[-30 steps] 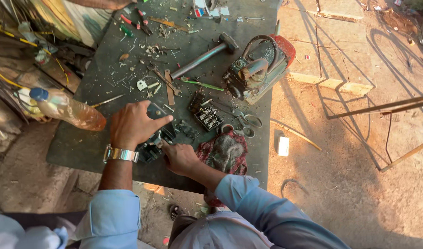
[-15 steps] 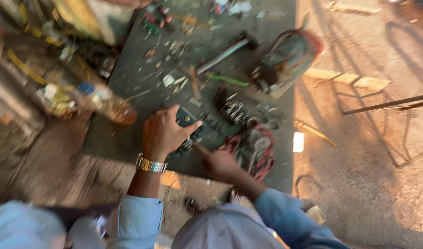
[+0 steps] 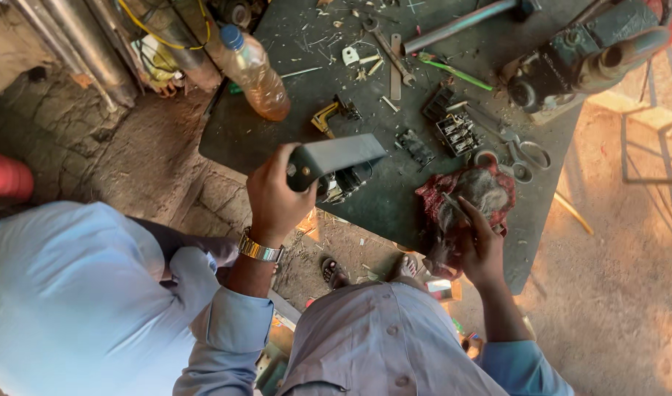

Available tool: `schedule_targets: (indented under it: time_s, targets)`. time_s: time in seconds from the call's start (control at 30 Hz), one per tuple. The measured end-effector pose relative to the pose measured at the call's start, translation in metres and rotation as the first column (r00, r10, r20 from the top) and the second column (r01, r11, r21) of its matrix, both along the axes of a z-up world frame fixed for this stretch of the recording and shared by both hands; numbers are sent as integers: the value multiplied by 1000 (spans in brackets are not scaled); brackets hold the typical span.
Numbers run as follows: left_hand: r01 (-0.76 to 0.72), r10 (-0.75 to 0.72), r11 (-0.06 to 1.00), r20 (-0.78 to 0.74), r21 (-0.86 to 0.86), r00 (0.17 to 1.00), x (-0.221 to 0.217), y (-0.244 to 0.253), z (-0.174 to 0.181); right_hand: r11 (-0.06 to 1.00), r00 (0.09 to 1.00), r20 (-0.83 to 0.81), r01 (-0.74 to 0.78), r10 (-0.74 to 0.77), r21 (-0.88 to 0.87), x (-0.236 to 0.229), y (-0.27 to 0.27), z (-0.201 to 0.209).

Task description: The person cleans a small electrical component by pouring liquid from a plastic bottle onto it and scrubbing with a toothbrush. The person handles the component, a bottle, and a toothbrush on a cluttered workbench.

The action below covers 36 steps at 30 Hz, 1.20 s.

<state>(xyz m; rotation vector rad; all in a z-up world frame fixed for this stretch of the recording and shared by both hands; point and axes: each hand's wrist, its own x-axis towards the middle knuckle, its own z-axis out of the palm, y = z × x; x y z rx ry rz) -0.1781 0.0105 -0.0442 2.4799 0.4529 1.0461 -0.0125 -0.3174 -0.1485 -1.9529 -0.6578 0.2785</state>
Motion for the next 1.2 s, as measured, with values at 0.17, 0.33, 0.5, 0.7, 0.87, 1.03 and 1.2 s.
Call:
schedule_targets:
  time_s: [0.17,0.33,0.5,0.7,0.87,1.03,1.2]
  targets:
    - [-49,33,994,162,93,986,-18,-16,-13,988,968,211,-149,135,50,20,12,16]
    - [-103,-96,904,431,414,897,-15,-32,-44,996,980,178,-88,83,20,36,7,25]
    - [-56,-86,885,281,462,956,10,-43,-84,991,976,180,-128,122,24,47,-3,28]
    - [-53,-9,930,164,363,986,1,-55,-82,982,973,173,-167,150,85,62,-17,20]
    - [-133,39,932,270,339,962,18,-61,-45,984,968,190,-175,164,42,67,-21,17]
    - [-148,5,864,286,481,958,6,-62,-8,987,964,221,-157,147,25,72,-24,19]
    - [-211,-46,739,360,640,932,4,-64,-22,981,960,221,-189,174,50,71,-24,16]
